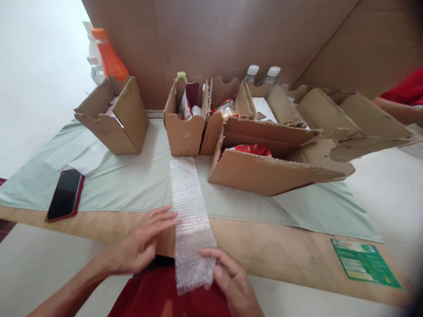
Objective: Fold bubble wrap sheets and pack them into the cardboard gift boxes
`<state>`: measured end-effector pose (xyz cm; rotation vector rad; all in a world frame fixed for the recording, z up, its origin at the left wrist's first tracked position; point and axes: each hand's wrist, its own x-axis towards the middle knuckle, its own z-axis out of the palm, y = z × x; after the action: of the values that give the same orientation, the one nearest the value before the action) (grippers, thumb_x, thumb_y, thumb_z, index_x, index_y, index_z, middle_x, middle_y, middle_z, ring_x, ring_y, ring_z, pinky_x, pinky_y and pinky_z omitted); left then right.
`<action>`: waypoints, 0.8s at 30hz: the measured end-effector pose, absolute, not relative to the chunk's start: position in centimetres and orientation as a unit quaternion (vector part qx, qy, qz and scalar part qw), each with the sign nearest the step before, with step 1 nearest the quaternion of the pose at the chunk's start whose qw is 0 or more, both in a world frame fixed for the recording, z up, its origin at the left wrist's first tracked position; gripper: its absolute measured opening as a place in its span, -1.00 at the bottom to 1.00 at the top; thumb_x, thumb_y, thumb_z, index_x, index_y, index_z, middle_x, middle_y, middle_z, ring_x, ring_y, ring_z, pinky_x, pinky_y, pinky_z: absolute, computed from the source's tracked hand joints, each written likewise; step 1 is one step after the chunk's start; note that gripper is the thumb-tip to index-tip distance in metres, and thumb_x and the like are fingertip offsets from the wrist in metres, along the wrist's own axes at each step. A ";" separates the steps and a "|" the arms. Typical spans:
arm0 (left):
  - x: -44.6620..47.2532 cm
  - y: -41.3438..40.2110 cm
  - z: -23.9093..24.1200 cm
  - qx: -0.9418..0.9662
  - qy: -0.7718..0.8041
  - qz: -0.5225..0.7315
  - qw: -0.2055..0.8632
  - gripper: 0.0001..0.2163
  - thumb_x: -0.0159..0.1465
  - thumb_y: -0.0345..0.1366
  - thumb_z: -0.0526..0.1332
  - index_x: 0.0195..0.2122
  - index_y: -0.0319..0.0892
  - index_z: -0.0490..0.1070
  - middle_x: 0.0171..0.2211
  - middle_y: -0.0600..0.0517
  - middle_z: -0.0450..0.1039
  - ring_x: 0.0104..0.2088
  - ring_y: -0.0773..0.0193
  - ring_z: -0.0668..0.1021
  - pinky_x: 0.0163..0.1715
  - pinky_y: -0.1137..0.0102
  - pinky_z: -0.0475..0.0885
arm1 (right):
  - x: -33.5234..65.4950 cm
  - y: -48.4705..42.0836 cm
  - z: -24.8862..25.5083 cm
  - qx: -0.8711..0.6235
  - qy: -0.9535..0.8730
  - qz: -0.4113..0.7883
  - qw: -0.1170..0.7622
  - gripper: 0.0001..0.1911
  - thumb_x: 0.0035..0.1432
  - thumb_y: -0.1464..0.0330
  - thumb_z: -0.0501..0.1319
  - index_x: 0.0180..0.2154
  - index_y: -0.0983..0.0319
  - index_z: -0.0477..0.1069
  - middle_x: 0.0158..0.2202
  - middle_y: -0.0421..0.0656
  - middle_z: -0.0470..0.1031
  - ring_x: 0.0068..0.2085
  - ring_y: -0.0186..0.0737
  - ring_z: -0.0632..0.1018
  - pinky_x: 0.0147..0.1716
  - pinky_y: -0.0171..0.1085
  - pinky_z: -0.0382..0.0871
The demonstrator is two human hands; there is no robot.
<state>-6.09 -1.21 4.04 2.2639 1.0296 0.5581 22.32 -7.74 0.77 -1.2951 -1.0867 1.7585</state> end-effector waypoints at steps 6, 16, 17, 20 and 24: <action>-2.0 -2.6 3.3 0.723 0.540 0.271 0.335 -0.43 0.34 -0.32 0.14 0.39 -0.07 0.18 0.17 -0.15 0.49 0.10 0.06 0.57 0.08 0.11 0.54 | 20.0 -1.9 2.1 -0.401 -0.347 0.718 0.451 -0.34 0.32 -0.10 0.14 0.25 0.18 0.30 -0.22 -0.06 0.59 -0.34 -0.21 0.58 -0.41 -0.27 0.44; -1.0 1.7 -0.4 0.688 0.642 0.208 0.266 -0.29 0.25 -0.34 0.20 0.43 -0.25 0.06 -0.40 0.09 0.49 -0.36 0.18 0.55 -0.24 0.31 0.48 | 22.5 -1.4 0.9 -0.454 -0.834 0.141 0.280 -0.54 0.22 0.58 0.13 0.12 0.20 0.44 0.10 0.00 0.54 0.11 0.03 0.51 0.05 0.01 0.43; -0.9 1.9 -0.7 0.699 0.639 0.205 0.249 -0.30 0.25 -0.34 0.21 0.43 -0.25 0.07 -0.40 0.08 0.49 -0.36 0.17 0.55 -0.24 0.30 0.48 | 22.2 -1.2 0.6 -0.447 -0.852 0.114 0.246 -0.51 0.18 0.60 0.13 0.13 0.22 0.44 0.16 0.03 0.51 0.16 0.08 0.48 0.06 0.04 0.42; -0.7 2.2 -1.0 0.736 0.618 0.211 0.180 -0.32 0.28 -0.35 0.22 0.42 -0.21 0.08 -0.36 0.04 0.50 -0.32 0.13 0.55 -0.23 0.27 0.50 | 21.3 -0.5 -0.4 -0.435 -0.875 0.057 0.205 -0.60 0.21 0.58 0.15 0.05 0.24 0.47 0.19 0.04 0.49 0.21 0.14 0.44 0.04 0.04 0.40; -1.1 1.2 0.2 0.755 0.572 0.306 0.100 -0.39 0.33 -0.30 0.23 0.39 -0.14 0.11 -0.11 -0.11 0.52 -0.11 0.04 0.57 -0.07 0.15 0.51 | 21.0 -0.2 -0.5 -0.420 -0.867 0.041 0.266 -0.74 0.31 0.57 0.13 -0.06 0.24 0.48 0.10 -0.01 0.57 0.18 0.04 0.49 0.05 -0.02 0.37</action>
<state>-1.11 1.17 0.19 2.2322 1.6905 0.9034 21.04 -0.24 -0.48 -1.1344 -2.3400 0.1106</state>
